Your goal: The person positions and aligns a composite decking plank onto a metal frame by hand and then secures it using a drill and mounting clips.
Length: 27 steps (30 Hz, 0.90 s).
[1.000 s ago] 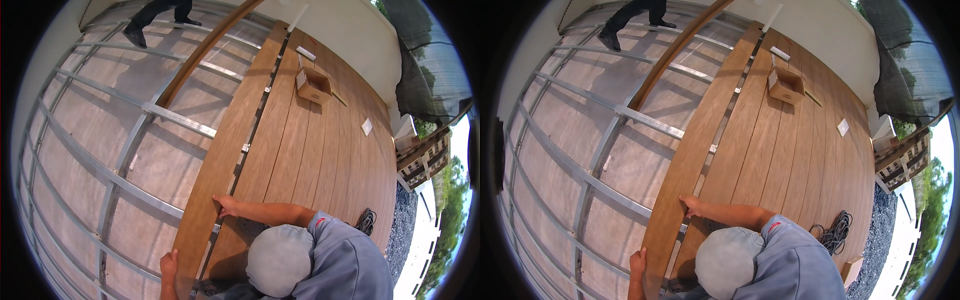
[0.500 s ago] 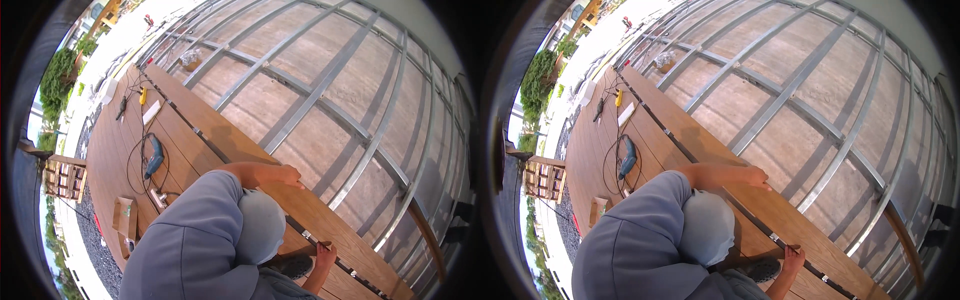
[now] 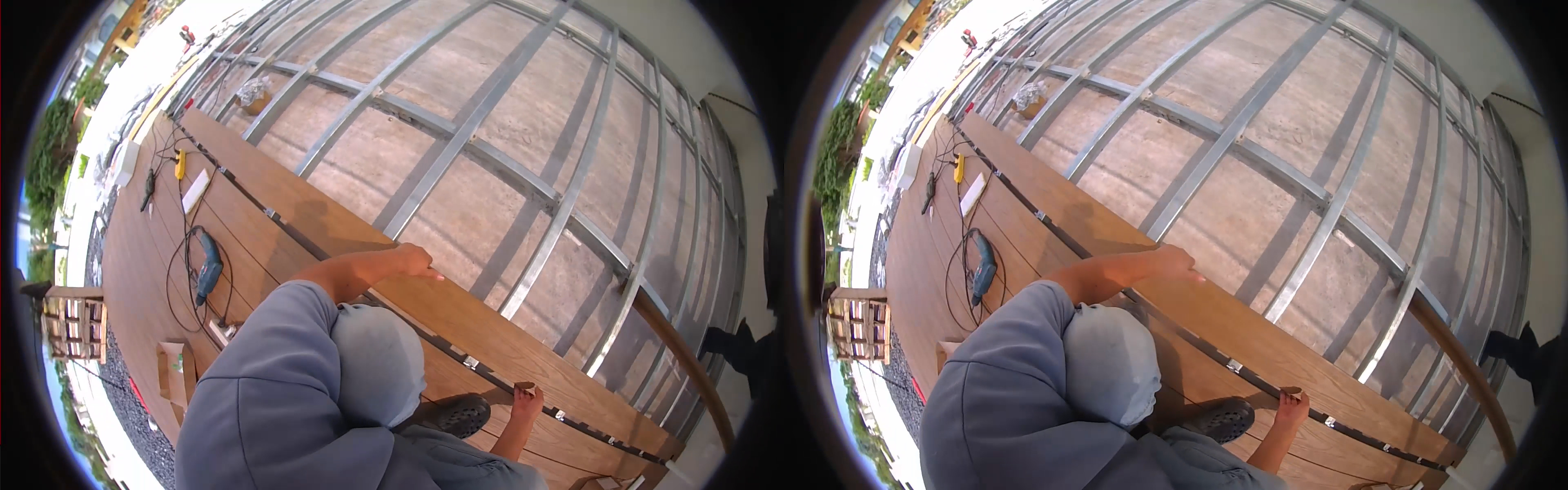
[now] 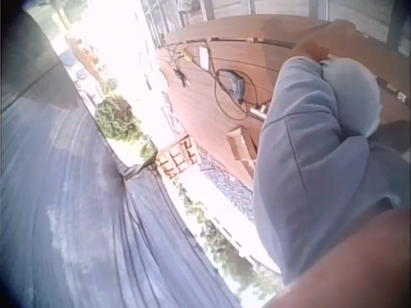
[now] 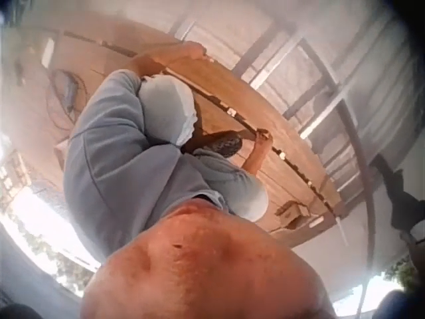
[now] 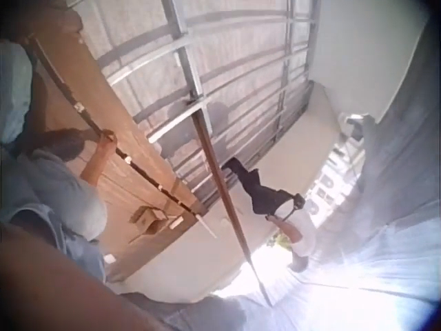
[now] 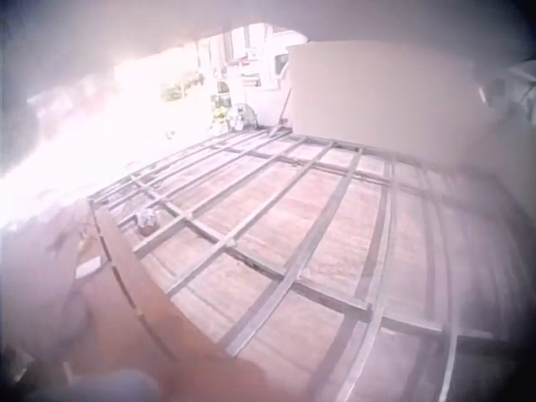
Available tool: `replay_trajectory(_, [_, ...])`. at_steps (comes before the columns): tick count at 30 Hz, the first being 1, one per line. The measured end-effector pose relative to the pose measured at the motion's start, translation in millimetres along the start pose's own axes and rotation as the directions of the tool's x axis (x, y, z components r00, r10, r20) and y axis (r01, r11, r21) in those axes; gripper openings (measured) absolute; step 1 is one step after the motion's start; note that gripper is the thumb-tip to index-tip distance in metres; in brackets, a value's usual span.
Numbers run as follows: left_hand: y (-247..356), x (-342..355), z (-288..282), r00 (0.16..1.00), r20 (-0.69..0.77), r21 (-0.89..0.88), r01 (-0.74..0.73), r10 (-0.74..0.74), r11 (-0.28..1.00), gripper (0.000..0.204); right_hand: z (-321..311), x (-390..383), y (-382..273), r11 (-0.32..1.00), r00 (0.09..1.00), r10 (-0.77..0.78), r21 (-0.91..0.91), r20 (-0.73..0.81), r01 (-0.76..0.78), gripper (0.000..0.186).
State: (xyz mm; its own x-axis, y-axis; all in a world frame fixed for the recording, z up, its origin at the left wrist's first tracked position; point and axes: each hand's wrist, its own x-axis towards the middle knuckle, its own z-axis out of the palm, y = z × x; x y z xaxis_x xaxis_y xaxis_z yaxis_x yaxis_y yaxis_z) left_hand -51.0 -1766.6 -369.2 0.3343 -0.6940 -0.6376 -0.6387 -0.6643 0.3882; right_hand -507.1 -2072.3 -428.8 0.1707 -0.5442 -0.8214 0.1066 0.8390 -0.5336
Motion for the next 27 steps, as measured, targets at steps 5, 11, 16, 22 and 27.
replay_trajectory(5, [-18.2, -26.2, 15.2, 0.967, -0.255, 0.207, 0.034, 0.021, 0.978, 0.066, 40.5, -28.7, 5.4, 0.961, 0.998, 0.071, -0.268, 0.002, -0.067, 0.042])
replay_trajectory(11, [-25.2, -128.8, 11.9, 0.856, -0.506, 0.181, -0.018, 0.109, 0.983, 0.036, 98.0, -70.4, 12.7, 0.779, 0.974, 0.166, -0.626, 0.151, -0.036, 0.035])
replay_trajectory(16, [-61.4, -302.4, 72.6, 0.901, -0.355, 0.094, 0.301, -0.251, 0.949, 0.039, 197.6, -69.5, 42.8, 0.602, 0.862, 0.354, -0.793, 0.363, 0.087, 0.026])
replay_trajectory(22, [-83.7, -478.0, 157.6, 0.665, -0.259, -0.083, 0.707, -0.701, 0.702, 0.023, 282.1, -141.9, 20.0, 0.51, 0.778, 0.288, -0.777, 0.558, 0.369, 0.024])
replay_trajectory(27, [-132.1, -505.0, 181.9, 0.467, -0.38, -0.266, 0.771, -0.798, 0.578, 0.021, 277.3, -109.2, -0.6, 0.278, 0.653, 0.148, -0.665, 0.743, 0.693, 0.023])
